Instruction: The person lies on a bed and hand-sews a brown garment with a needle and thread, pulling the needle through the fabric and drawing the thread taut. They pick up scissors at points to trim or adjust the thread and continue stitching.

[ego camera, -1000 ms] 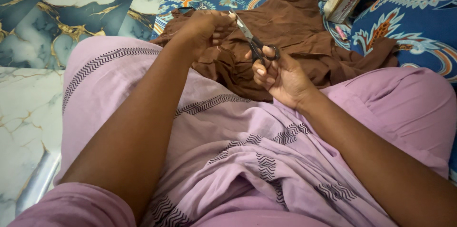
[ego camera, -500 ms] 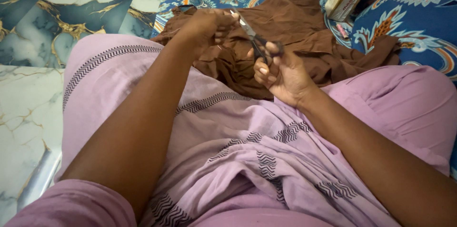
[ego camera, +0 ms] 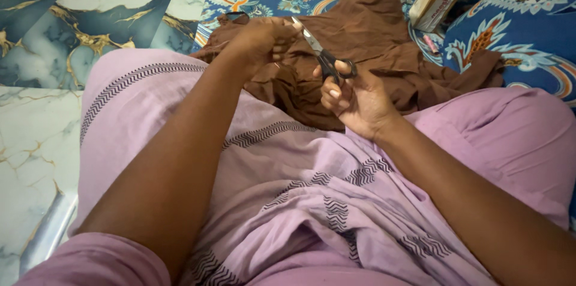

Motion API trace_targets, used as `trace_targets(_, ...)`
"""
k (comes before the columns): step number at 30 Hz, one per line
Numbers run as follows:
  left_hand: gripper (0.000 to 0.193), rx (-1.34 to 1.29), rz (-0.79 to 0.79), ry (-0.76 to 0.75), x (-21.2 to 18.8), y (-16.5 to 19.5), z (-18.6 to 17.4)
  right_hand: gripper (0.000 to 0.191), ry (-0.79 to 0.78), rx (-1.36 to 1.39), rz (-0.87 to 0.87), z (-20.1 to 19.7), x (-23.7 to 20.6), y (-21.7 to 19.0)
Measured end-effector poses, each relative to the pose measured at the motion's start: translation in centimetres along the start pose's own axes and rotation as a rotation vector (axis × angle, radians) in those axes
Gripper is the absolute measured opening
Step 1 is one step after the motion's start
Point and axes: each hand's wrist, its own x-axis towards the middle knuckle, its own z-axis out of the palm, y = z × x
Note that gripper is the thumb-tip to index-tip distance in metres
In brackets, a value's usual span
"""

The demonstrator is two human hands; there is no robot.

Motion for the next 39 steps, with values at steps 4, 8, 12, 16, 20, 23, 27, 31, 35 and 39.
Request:
trace_targets(4, 0.028, -0.026, -0.063, 0.095, -0.4, -0.1, 0.3, 0.052, 0.001, 0.012, -0.018, 0.3, 0.0, -0.3)
trace_targets(8, 0.019, -0.036, -0.020, 0.047, 0.0, -0.3, -0.3, 0.056, 0.036, 0.004, -0.022, 0.1, 0.0, -0.5)
trace_targets(12, 0.023, -0.117, 0.049, -0.017, 1.0, -0.6, -1.2, 0.051, 0.157, -0.176, -0.007, -0.6, 0.6, -0.3)
trace_targets(16, 0.020, -0.111, 0.063, 0.063, 1.1, -0.5, -1.7, 0.042, 0.362, -0.596, 0.108, -1.3, 1.3, 0.2)
trace_targets(20, 0.016, 0.010, 0.080, 0.265, 0.9, -0.1, -1.9, 0.037, 0.399, -1.115, 0.121, -1.4, 0.8, 0.7)
trace_targets(23, 0.019, 0.034, 0.215, 0.286, 1.1, 0.3, -2.9, 0.043, 0.398, -1.344, 0.101, -1.5, 0.4, 0.8)
trace_targets(27, 0.020, -0.063, 0.314, 0.358, 1.9, 0.6, -4.5, 0.036, 0.236, -1.550, 0.113, -2.5, -0.1, 0.4)
trace_targets(31, 0.021, -0.159, 0.387, 0.342, 2.6, 0.2, -5.6, 0.025, 0.119, -1.668, 0.091, -3.8, 0.1, 0.6)
trace_targets(35, 0.021, -0.109, 0.407, 0.347, 2.9, -0.1, -6.0, 0.019, 0.104, -1.672, 0.117, -4.5, 0.3, 0.6)
trace_targets(39, 0.020, -0.098, 0.399, 0.320, 3.0, -0.1, -5.5, 0.016, 0.029, -1.724, 0.123, -4.1, 0.3, 0.5)
